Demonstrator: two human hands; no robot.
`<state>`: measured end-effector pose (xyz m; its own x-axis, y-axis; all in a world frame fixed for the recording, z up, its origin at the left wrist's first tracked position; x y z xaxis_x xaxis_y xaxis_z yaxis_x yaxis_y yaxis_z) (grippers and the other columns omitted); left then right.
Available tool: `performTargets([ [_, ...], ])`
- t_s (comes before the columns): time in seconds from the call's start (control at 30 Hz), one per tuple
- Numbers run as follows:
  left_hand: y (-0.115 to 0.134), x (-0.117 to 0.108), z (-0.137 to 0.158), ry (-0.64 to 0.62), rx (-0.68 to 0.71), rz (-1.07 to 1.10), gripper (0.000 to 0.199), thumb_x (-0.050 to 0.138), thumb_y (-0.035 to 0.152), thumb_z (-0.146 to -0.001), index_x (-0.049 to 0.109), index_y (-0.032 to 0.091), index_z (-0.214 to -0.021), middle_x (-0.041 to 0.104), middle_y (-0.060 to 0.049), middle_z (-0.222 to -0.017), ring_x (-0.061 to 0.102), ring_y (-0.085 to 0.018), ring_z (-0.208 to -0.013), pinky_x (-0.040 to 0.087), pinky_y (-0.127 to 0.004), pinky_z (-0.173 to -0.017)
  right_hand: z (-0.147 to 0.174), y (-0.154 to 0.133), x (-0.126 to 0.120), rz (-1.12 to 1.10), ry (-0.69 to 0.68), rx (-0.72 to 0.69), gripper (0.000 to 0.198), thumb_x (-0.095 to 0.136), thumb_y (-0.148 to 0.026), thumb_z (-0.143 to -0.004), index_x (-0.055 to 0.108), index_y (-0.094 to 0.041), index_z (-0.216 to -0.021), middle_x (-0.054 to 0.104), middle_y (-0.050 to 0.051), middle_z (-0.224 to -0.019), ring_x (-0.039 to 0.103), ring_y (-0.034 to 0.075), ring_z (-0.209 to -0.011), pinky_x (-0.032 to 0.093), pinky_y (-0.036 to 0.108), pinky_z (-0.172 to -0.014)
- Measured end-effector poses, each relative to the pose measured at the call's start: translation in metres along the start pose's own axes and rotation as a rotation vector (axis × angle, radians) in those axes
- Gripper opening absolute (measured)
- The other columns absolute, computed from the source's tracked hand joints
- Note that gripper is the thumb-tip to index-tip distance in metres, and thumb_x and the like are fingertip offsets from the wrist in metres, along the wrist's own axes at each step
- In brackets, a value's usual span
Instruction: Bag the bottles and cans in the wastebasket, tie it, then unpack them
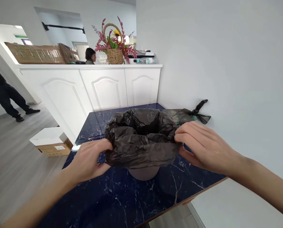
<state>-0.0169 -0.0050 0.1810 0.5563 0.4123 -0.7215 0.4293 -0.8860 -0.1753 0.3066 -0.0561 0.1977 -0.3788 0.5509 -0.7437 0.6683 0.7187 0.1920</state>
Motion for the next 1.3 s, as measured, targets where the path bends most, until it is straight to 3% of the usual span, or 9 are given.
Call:
performTargets([
  [0.17, 0.007, 0.02, 0.014, -0.122, 0.132, 0.008, 0.019, 0.045, 0.009, -0.096, 0.054, 0.025, -0.101, 0.066, 0.001, -0.075, 0.062, -0.017, -0.059, 0.041, -0.031, -0.054, 0.015, -0.004, 0.025, -0.058, -0.175, 0.025, 0.024, 0.061, -0.01, -0.096, 0.052, -0.031, -0.101, 0.065, 0.003, -0.084, 0.063, 0.025, -0.069, 0.052, 0.039, -0.059],
  [0.3, 0.001, 0.032, 0.043, -0.267, 0.006, 0.208, 0.031, 0.062, 0.03, -0.097, 0.058, 0.024, -0.127, 0.074, -0.006, -0.11, 0.069, -0.016, -0.069, 0.047, -0.029, -0.055, 0.024, -0.011, 0.026, -0.088, -0.269, 0.065, 0.026, 0.06, -0.013, -0.098, 0.052, -0.031, -0.116, 0.068, 0.002, -0.085, 0.064, 0.022, -0.062, 0.05, 0.039, -0.055],
  [0.43, -0.014, 0.019, 0.063, 0.124, -0.219, 0.378, 0.042, 0.066, 0.025, -0.092, 0.056, 0.025, -0.133, 0.063, -0.01, -0.123, 0.059, -0.012, -0.066, 0.049, -0.029, -0.055, 0.02, -0.015, 0.001, -0.132, 0.056, 0.196, 0.021, 0.063, -0.019, -0.096, 0.053, -0.027, -0.112, 0.063, 0.003, -0.085, 0.063, 0.021, -0.068, 0.048, 0.035, -0.054],
  [0.53, -0.029, 0.021, 0.063, 0.264, -0.477, 0.402, 0.048, 0.065, 0.03, -0.1, 0.049, 0.03, -0.146, 0.057, -0.014, -0.141, 0.067, -0.023, -0.103, 0.06, -0.04, -0.083, 0.004, -0.02, -0.005, -0.038, 0.171, 0.269, 0.029, 0.068, -0.033, -0.098, 0.059, -0.025, -0.124, 0.068, 0.012, -0.111, 0.068, 0.027, -0.098, 0.058, 0.039, -0.074],
  [0.7, -0.034, 0.062, 0.041, 0.072, -0.69, 0.754, 0.111, 0.077, 0.068, -0.089, 0.009, 0.036, -0.171, 0.028, -0.014, -0.178, 0.036, -0.042, -0.159, 0.041, -0.064, -0.127, -0.034, -0.033, 0.02, -0.129, 0.004, 0.164, 0.028, 0.068, -0.04, -0.104, 0.063, -0.024, -0.127, 0.076, 0.008, -0.113, 0.07, 0.028, -0.111, 0.052, 0.046, -0.103],
  [0.87, -0.022, 0.109, 0.028, -0.258, -0.685, 1.005, 0.128, 0.091, 0.066, -0.075, 0.018, 0.031, -0.174, 0.048, -0.017, -0.168, 0.053, -0.047, -0.148, 0.051, -0.066, -0.119, -0.041, -0.035, 0.025, -0.047, 0.1, 0.123, 0.025, 0.075, -0.037, -0.102, 0.06, -0.023, -0.087, 0.063, -0.003, -0.069, 0.059, 0.016, -0.064, 0.048, 0.034, -0.07],
  [1.0, -0.03, 0.136, 0.047, -0.459, -0.676, 1.008, 0.147, 0.092, 0.067, -0.072, -0.006, 0.032, -0.175, 0.02, -0.015, -0.181, 0.028, -0.044, -0.164, 0.036, -0.063, -0.13, -0.028, -0.024, 0.016, 0.087, 0.122, 0.195, 0.038, 0.073, -0.043, -0.102, 0.053, -0.025, -0.076, 0.052, -0.004, -0.061, 0.052, 0.016, -0.056, 0.038, 0.034, -0.058],
  [1.1, -0.047, 0.15, 0.071, -0.531, -0.76, 0.925, 0.132, 0.079, 0.075, -0.083, -0.005, 0.033, -0.175, 0.011, -0.011, -0.183, 0.02, -0.039, -0.167, 0.033, -0.061, -0.132, -0.008, -0.005, 0.008, 0.218, 0.124, 0.267, 0.045, 0.068, -0.049, -0.104, 0.048, -0.027, -0.071, 0.046, -0.003, -0.057, 0.048, 0.018, -0.054, 0.034, 0.036, -0.057],
  [1.3, -0.069, 0.156, 0.095, -0.442, -0.827, 0.683, 0.081, 0.052, 0.07, -0.103, 0.033, 0.027, -0.169, 0.041, -0.009, -0.174, 0.04, -0.031, -0.161, 0.04, -0.051, -0.131, 0.044, 0.042, -0.005, 0.526, 0.056, 0.377, 0.059, 0.063, -0.063, -0.102, 0.039, -0.027, -0.063, 0.038, -0.002, -0.052, 0.04, 0.018, -0.049, 0.026, 0.038, -0.057],
])
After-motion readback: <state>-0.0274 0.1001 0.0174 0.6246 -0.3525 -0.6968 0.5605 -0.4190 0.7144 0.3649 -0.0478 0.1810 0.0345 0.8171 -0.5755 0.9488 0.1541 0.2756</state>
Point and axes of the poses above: each hand's wrist, its own z-axis away from the middle knuckle, its own x-axis out of the palm, y = z × x, the point moved 4 cm from there along -z, towards the middle knuckle
